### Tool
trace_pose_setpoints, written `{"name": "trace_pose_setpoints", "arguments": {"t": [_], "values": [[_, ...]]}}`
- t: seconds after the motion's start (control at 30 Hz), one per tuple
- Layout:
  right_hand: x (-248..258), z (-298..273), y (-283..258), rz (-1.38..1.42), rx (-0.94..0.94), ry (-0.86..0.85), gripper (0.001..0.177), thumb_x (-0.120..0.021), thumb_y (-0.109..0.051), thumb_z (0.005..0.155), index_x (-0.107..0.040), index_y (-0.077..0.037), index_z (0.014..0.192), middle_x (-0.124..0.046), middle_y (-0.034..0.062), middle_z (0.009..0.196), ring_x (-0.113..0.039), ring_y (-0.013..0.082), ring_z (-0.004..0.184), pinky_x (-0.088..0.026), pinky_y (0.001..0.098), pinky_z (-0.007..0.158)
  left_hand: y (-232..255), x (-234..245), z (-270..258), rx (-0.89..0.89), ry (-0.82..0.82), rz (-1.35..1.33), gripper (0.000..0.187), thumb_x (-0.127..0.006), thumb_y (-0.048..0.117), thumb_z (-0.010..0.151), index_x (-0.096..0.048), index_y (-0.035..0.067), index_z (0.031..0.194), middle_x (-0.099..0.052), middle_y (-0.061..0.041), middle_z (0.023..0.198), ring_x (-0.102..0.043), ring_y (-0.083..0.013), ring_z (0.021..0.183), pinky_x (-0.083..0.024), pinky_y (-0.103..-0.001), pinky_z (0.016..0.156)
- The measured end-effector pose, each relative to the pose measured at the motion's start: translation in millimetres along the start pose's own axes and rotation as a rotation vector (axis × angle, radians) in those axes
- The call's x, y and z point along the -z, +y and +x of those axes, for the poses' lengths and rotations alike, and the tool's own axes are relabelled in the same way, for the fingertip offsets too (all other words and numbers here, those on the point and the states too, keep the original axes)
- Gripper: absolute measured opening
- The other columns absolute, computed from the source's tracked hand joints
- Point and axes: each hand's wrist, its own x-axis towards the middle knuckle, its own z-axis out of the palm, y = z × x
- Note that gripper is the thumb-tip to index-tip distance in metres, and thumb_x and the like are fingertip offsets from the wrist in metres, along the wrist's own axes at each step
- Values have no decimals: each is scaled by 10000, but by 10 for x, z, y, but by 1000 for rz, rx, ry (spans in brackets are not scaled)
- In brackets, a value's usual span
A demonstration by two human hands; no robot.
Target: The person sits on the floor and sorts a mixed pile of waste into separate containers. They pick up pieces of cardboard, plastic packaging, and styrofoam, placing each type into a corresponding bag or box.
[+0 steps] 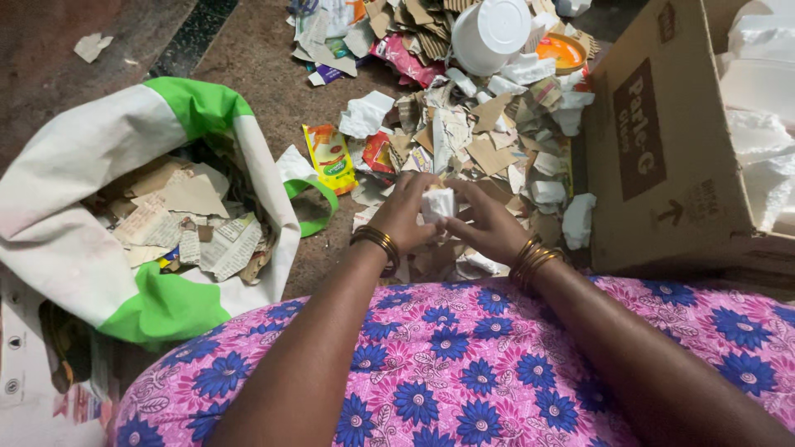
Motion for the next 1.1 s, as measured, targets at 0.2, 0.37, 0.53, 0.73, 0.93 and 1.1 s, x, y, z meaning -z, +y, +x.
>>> {"name": "trace_pose_setpoints", "arguments": {"t": [0.2, 0.37, 0.53, 0.73, 0.93, 1.1], "values": [[11, 13, 21, 37, 102, 51, 638, -729, -237, 927, -467, -45, 1476, -681, 145, 1250, -705, 202, 1090, -608, 352, 892, 24, 0, -8, -98, 82, 11, 757, -844, 118, 672, -484, 85, 1338, -558, -187, 1259, -601, -373, 1188, -528, -426, 977], [112, -13, -260, 7, 270, 171, 643, -780, -217, 878, -490, -23, 1418, -653, 143, 1246, -697, 217, 1082, -619, 356, 864, 323, 120, -92, -170, 165, -118, 636, -821, 71, 758, -546, 72, 1332, -646, -150, 1268, -664, -303, 1180, -547, -381, 967], [735, -133, -718, -284, 249, 430, 597, -817, -206, 837, -581, -70, 1367, -706, 110, 1153, -741, 174, 829, -613, 330, 743, 1018, 9, 274, -79, 264, -530, 651, -714, -3, 820, -479, 92, 1419, -616, -79, 1316, -683, -183, 1120, -602, -311, 871], [2004, -557, -864, 66, 465, 704, 468, -719, -62, 958, -565, -5, 1397, -706, 133, 1147, -721, 159, 925, -589, 265, 743, 2284, -571, 1263, -386, 271, -710, 642, -679, 4, 964, -422, 71, 1549, -656, -101, 1313, -683, -194, 1166, -585, -306, 968], [2937, -1265, -482, -28, 329, 1183, 509, -718, -72, 991, -535, -13, 1462, -667, 202, 1290, -743, 208, 991, -638, 302, 784, 3057, -1307, 1689, -434, 92, -446, 525, -744, 164, 857, -589, 56, 1347, -673, -145, 1300, -680, -260, 1179, -559, -374, 983], [3042, -1327, -290, -225, 303, 1287, 555, -715, -48, 975, -514, 2, 1491, -620, 205, 1401, -712, 255, 1112, -614, 340, 865, 3030, -1655, 1540, -554, 165, -289, 429, -710, 127, 825, -638, 51, 1241, -670, -186, 1236, -635, -361, 1198, -499, -420, 1032]]}}
